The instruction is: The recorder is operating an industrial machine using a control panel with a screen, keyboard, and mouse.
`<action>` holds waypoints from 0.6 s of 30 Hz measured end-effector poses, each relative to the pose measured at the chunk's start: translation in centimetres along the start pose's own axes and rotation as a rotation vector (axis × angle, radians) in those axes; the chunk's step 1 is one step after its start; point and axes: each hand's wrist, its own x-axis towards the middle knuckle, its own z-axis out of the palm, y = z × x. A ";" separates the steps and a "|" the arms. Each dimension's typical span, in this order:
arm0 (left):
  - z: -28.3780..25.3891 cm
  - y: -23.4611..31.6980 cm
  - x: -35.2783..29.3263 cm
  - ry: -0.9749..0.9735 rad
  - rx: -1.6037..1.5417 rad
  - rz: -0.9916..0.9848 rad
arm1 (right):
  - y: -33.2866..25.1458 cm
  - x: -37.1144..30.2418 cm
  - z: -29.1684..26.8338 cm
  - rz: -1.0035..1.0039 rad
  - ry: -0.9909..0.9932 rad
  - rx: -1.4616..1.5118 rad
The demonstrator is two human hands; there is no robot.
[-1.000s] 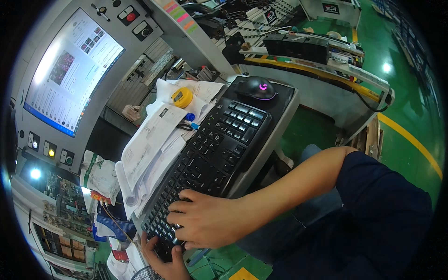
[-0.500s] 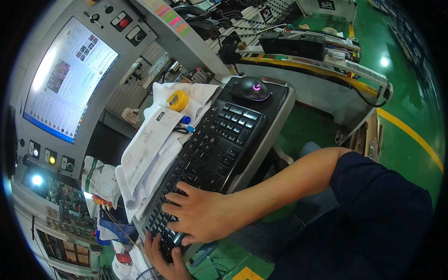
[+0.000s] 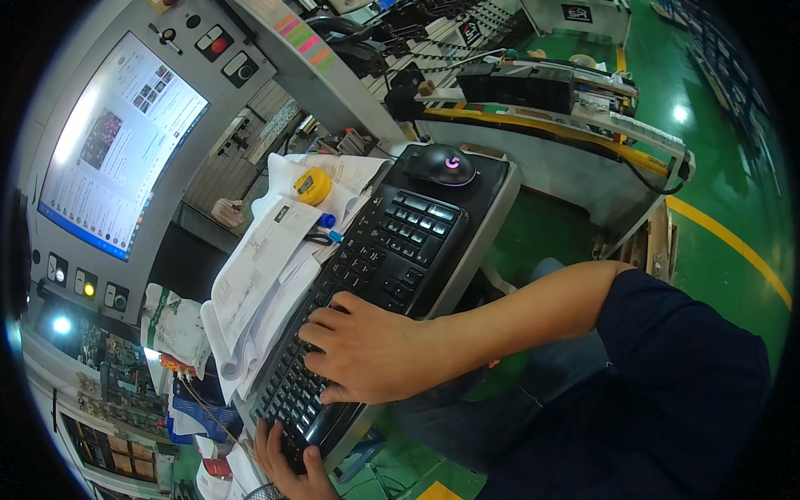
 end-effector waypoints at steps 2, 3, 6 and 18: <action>0.1 -0.1 0.0 0.008 -0.007 0.006 | -0.2 0.0 0.1 -0.010 0.020 0.030; 0.1 -0.1 0.0 0.008 -0.010 0.012 | -0.4 0.0 0.2 -0.010 0.040 0.053; 0.1 -0.1 -0.1 0.015 -0.032 -0.005 | -1.3 -0.4 0.3 -0.097 0.058 0.154; 0.5 0.1 -0.2 0.070 0.000 -0.040 | 1.5 -3.9 -3.8 0.143 0.139 -0.071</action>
